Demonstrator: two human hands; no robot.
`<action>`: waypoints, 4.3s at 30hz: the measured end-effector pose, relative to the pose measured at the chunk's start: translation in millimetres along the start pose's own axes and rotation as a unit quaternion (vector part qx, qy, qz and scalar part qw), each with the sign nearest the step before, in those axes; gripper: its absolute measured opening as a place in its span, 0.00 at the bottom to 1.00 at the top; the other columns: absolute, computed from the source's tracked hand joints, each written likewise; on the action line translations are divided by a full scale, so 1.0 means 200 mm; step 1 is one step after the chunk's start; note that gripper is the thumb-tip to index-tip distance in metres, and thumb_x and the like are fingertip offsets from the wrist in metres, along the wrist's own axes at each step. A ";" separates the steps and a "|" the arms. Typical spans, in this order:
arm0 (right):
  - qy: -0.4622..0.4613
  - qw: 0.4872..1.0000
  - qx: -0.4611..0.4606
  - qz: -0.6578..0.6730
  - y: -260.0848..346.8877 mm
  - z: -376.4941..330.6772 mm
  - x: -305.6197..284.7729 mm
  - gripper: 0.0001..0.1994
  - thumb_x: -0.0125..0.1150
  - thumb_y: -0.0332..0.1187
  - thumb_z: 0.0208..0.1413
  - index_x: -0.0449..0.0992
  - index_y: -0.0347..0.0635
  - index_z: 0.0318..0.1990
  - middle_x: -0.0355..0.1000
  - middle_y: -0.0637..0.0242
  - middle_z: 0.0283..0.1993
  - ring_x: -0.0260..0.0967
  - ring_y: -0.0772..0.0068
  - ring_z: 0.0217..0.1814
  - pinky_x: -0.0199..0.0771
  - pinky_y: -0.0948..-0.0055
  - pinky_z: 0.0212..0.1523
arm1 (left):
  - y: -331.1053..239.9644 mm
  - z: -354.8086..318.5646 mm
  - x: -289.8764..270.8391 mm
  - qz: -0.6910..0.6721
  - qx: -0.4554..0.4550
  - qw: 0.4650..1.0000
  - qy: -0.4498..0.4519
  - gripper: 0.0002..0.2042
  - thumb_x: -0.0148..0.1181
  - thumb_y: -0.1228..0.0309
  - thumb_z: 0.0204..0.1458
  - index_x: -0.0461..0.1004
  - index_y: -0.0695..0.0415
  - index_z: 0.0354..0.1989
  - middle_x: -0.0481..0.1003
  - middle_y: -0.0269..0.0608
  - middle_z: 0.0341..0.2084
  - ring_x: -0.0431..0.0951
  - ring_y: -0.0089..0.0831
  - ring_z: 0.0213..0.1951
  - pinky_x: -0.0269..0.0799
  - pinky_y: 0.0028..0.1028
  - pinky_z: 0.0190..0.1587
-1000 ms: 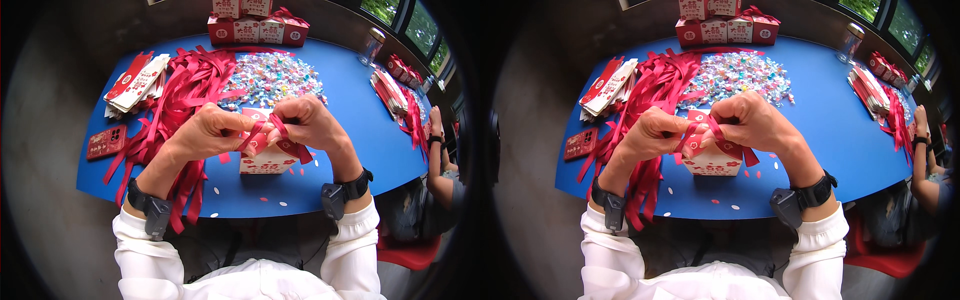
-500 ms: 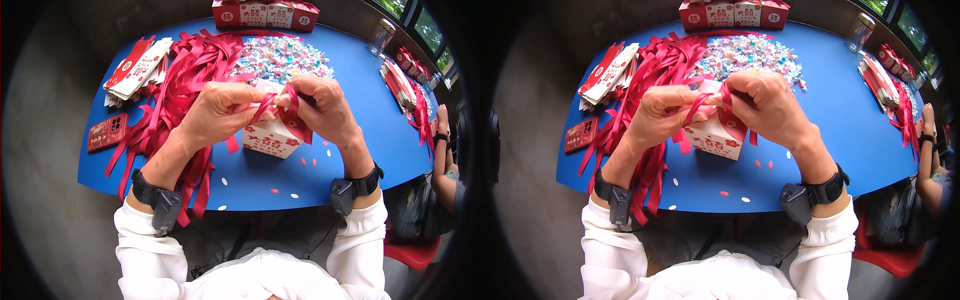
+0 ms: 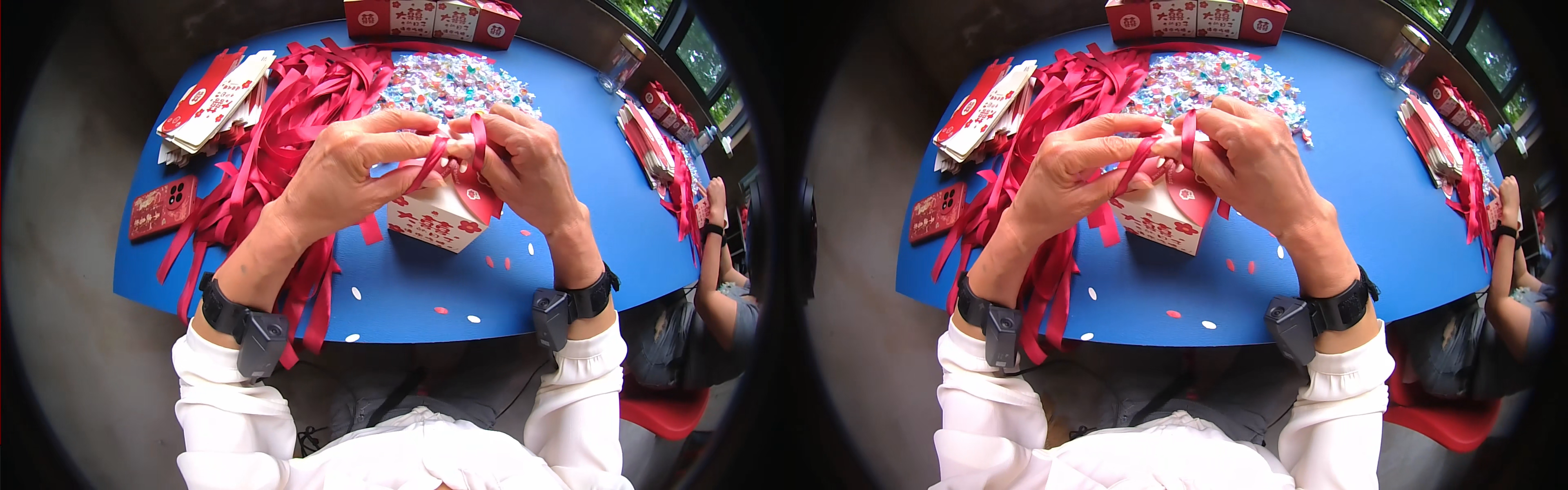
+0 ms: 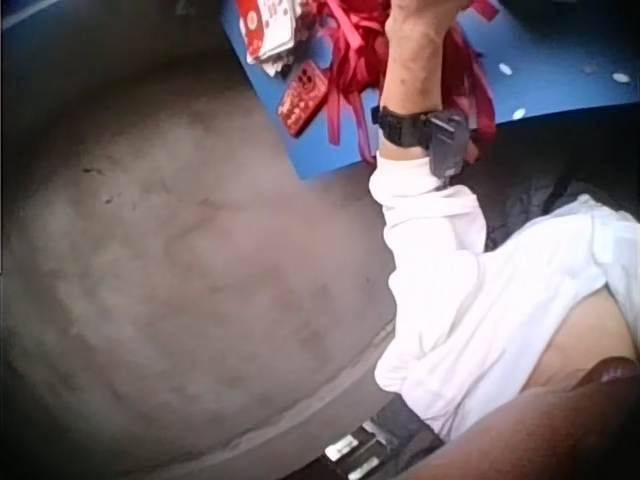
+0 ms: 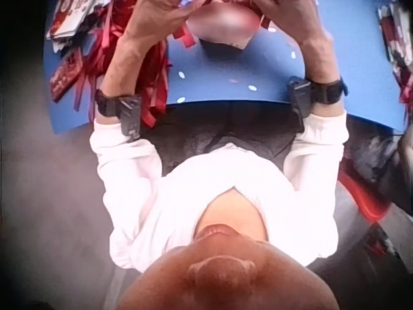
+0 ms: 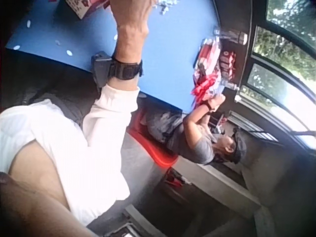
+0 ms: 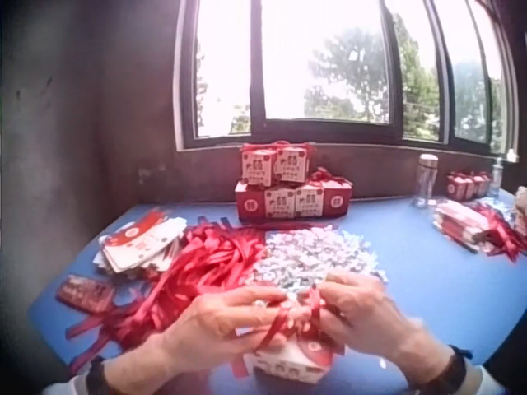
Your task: Assembling a cardboard gift box, filling it with candy, and tying a decorative ribbon.
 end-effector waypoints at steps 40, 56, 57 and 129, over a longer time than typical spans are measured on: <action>0.073 0.985 0.157 0.020 -0.14 -0.04 -0.03 0.23 0.64 0.50 0.59 0.77 0.38 0.50 0.74 0.47 0.43 0.73 0.50 0.48 0.75 0.59 0.49 | 0.02 0.02 0.10 -0.024 -0.102 0.993 0.058 0.21 0.56 0.74 0.56 0.74 0.58 0.60 0.67 0.44 0.48 0.70 0.35 0.55 0.66 0.32 0.59; 0.110 0.984 0.108 0.092 -0.01 -0.01 -0.04 0.20 0.62 0.38 0.56 0.75 0.40 0.55 0.71 0.52 0.46 0.72 0.51 0.47 0.74 0.60 0.51 | 0.00 0.01 0.04 0.008 -0.057 0.996 -0.061 0.16 0.59 0.76 0.49 0.65 0.62 0.46 0.72 0.41 0.36 0.76 0.27 0.33 0.74 0.27 0.37; 0.108 0.984 0.110 0.091 -0.02 -0.01 -0.04 0.20 0.62 0.38 0.56 0.75 0.40 0.55 0.71 0.52 0.46 0.72 0.51 0.47 0.74 0.60 0.51 | -0.01 0.02 0.04 0.006 -0.055 0.997 -0.059 0.16 0.59 0.76 0.49 0.65 0.62 0.46 0.72 0.41 0.36 0.76 0.27 0.33 0.74 0.27 0.37; 0.112 0.992 0.049 0.045 0.07 -0.03 -0.03 0.31 0.65 0.41 0.51 0.67 0.29 0.58 0.69 0.46 0.48 0.74 0.44 0.45 0.78 0.56 0.46 | -0.05 0.01 0.07 0.048 -0.183 0.979 0.074 0.30 0.59 0.63 0.55 0.65 0.56 0.68 0.66 0.53 0.53 0.71 0.47 0.55 0.67 0.39 0.60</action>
Point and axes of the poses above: each hand's wrist, its own z-axis towards the middle knuckle, its own x-axis out of the palm, y = z × x, the point moved 8 cm from there along z, towards the middle knuckle
